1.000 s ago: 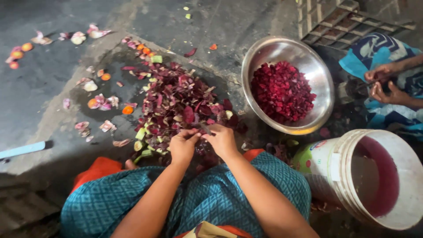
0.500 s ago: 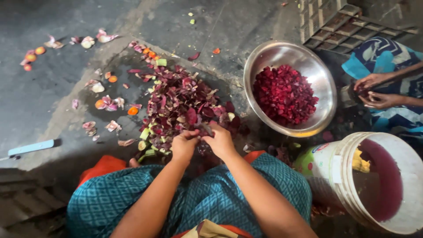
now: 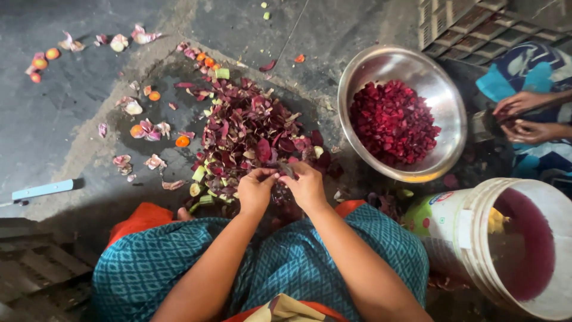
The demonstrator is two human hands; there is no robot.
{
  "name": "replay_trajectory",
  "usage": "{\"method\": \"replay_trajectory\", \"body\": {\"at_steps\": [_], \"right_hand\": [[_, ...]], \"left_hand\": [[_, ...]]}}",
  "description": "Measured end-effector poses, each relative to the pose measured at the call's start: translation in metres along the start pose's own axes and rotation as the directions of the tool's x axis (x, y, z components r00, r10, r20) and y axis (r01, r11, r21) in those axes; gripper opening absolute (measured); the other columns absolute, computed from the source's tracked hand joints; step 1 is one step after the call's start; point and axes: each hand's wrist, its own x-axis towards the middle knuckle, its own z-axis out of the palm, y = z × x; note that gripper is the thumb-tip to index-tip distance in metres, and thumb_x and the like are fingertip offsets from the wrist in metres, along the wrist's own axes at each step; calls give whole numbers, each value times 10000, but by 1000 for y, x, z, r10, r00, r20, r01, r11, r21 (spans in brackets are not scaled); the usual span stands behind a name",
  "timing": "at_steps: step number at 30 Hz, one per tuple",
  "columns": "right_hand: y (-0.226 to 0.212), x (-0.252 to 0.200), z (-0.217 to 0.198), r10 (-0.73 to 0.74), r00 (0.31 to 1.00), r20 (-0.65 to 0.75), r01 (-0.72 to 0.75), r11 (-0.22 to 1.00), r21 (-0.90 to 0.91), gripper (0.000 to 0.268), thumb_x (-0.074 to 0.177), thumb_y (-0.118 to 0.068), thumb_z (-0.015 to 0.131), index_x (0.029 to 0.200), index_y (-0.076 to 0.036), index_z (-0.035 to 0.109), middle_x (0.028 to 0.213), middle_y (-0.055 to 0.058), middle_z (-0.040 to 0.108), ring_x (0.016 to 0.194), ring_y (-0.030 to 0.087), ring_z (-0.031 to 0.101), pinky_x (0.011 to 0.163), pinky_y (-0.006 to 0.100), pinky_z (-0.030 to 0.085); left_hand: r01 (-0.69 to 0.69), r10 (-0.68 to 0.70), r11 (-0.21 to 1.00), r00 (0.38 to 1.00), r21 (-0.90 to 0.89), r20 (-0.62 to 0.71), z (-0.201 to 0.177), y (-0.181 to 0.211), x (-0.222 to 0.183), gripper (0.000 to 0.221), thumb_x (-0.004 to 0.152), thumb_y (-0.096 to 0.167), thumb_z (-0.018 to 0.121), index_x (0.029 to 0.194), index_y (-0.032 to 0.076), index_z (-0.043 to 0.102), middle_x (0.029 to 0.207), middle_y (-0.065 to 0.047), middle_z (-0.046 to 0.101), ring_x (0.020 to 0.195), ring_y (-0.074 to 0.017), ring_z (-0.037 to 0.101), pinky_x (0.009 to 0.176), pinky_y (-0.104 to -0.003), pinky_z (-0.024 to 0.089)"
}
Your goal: The person sits on the floor and peels beetroots by hand, removing the outer skin and placing the peeled pieces into a metal bowl. Vegetable peels accumulate on the floor beside them.
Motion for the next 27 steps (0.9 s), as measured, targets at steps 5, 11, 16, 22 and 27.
{"method": "replay_trajectory", "body": {"at_steps": [5, 11, 16, 22, 27], "right_hand": [[8, 8, 6, -74, 995, 63, 72, 997, 20, 192, 830, -33, 797, 1000, -33, 709, 888, 101, 680, 760, 223, 705, 692, 331, 557], [9, 11, 5, -152, 986, 72, 154, 988, -21, 248, 805, -27, 767, 1034, -27, 672, 965, 127, 689, 908, 305, 705, 793, 373, 556], [10, -3, -11, 191, 949, 250, -149, 973, -178, 259, 723, -100, 775, 968, -49, 704, 918, 133, 737, 883, 299, 739, 797, 396, 568], [-13, 22, -121, -281, 915, -288, 126, 879, -460, 248, 824, -44, 771, 1047, 1, 671, 1216, 208, 663, 1157, 408, 624, 1004, 460, 495], [-13, 12, -160, -362, 837, -411, 68, 814, -577, 274, 863, 11, 726, 1134, -19, 701, 1416, 247, 576, 1286, 420, 587, 1100, 445, 470]], "left_hand": [[48, -46, 998, 999, 44, -27, 4, -15, 18, 148, 852, 158, 788, 962, 59, 786, 795, -35, 769, 688, -97, 665, 676, -264, 526], [59, -53, 980, 998, 192, -32, 4, -19, 18, 204, 851, 188, 753, 1019, 76, 783, 868, -108, 761, 789, -204, 704, 749, -335, 532], [-15, -24, 966, 989, 260, 145, -5, -40, -8, 280, 842, 118, 632, 1079, 92, 778, 964, -142, 782, 931, -300, 745, 843, -394, 563], [-311, 22, 639, 922, 703, 387, 10, -51, -38, 598, 827, 384, 766, 1229, -5, 554, 1114, -228, 699, 1038, -410, 683, 884, -465, 557], [-250, -191, 487, 904, 837, 382, 29, -49, -43, 796, 855, 529, 743, 1319, -43, 440, 1256, -271, 607, 1108, -398, 673, 914, -449, 578]]}}
